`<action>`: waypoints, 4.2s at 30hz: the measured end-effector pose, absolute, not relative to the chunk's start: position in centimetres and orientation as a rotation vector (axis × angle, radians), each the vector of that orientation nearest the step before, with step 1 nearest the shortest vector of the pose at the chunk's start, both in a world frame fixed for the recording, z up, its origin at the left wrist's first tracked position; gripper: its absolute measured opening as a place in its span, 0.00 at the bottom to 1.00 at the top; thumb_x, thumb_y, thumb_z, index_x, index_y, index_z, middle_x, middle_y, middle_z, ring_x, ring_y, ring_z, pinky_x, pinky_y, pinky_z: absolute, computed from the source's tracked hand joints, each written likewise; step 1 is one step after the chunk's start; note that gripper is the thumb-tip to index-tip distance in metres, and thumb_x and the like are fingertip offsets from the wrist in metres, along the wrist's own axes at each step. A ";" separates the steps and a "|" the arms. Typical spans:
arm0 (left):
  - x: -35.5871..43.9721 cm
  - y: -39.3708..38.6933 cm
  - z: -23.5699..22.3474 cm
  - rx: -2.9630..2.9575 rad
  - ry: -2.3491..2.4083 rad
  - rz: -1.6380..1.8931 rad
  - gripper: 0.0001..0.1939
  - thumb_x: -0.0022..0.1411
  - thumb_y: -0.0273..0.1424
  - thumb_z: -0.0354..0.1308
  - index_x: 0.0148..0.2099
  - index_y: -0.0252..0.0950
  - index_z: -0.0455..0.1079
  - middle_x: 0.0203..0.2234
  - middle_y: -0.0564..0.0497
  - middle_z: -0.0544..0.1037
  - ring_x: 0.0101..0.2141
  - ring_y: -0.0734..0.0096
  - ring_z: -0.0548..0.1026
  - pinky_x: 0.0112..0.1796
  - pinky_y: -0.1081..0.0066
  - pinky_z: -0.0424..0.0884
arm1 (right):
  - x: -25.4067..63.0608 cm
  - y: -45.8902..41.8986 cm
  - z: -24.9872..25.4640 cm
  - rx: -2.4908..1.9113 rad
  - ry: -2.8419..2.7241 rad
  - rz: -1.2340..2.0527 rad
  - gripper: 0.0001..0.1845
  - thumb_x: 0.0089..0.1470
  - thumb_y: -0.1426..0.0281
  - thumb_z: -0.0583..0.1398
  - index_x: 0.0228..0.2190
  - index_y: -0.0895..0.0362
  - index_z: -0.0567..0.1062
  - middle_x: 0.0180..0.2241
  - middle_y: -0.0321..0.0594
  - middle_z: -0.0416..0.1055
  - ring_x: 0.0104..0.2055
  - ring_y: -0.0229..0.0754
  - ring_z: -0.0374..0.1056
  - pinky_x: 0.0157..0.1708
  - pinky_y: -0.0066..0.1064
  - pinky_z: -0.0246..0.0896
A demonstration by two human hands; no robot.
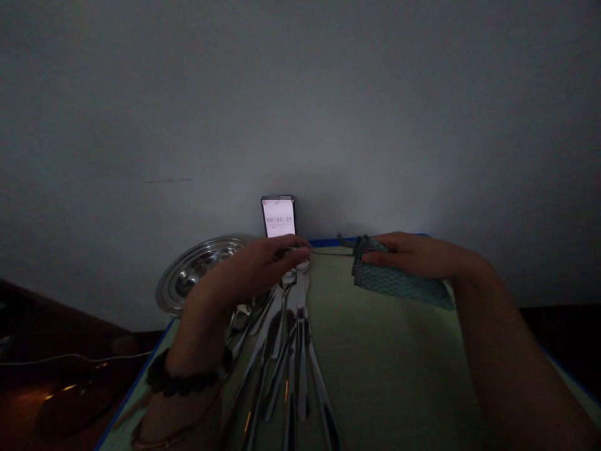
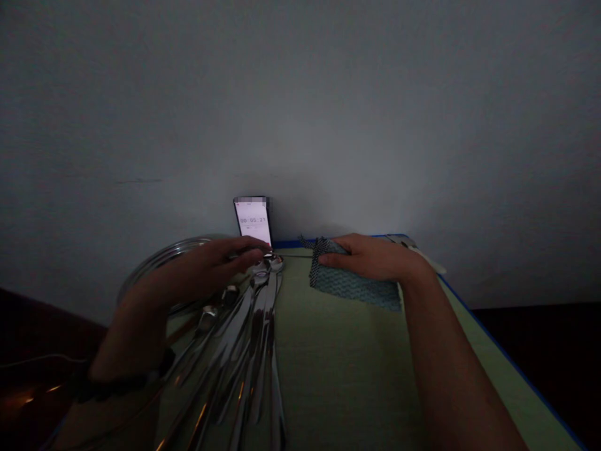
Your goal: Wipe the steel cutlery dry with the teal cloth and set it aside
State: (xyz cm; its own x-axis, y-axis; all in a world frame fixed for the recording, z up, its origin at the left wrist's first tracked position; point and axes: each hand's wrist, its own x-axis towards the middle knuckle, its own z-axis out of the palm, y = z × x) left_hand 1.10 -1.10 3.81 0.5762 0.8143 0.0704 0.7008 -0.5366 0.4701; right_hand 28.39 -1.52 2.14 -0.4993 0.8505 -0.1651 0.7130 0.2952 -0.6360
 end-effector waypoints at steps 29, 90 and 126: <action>1.8 -2.5 4.3 2.561 1.379 0.258 0.15 0.55 0.35 0.55 0.44 0.36 0.69 0.34 0.50 0.77 0.34 0.67 0.74 0.35 0.69 0.66 | 27.2 -2.6 3.8 -1.311 -2.442 1.102 0.20 0.54 0.53 0.53 0.36 0.55 0.75 0.36 0.38 0.75 0.37 0.45 0.70 0.36 0.32 0.62; 2.9 -2.7 5.3 2.527 1.145 0.029 0.11 0.59 0.31 0.47 0.32 0.36 0.70 0.25 0.53 0.73 0.25 0.74 0.67 0.26 0.74 0.58 | 24.8 -2.6 4.0 -1.231 -2.670 0.920 0.18 0.55 0.58 0.53 0.31 0.58 0.74 0.29 0.37 0.73 0.29 0.39 0.66 0.27 0.28 0.56; 3.4 -4.1 6.1 2.550 1.188 0.093 0.07 0.53 0.33 0.53 0.27 0.36 0.68 0.17 0.58 0.69 0.19 0.79 0.66 0.20 0.78 0.54 | 23.3 -3.7 4.7 -0.945 -2.579 0.831 0.16 0.57 0.62 0.52 0.25 0.59 0.69 0.22 0.32 0.63 0.24 0.31 0.57 0.24 0.24 0.48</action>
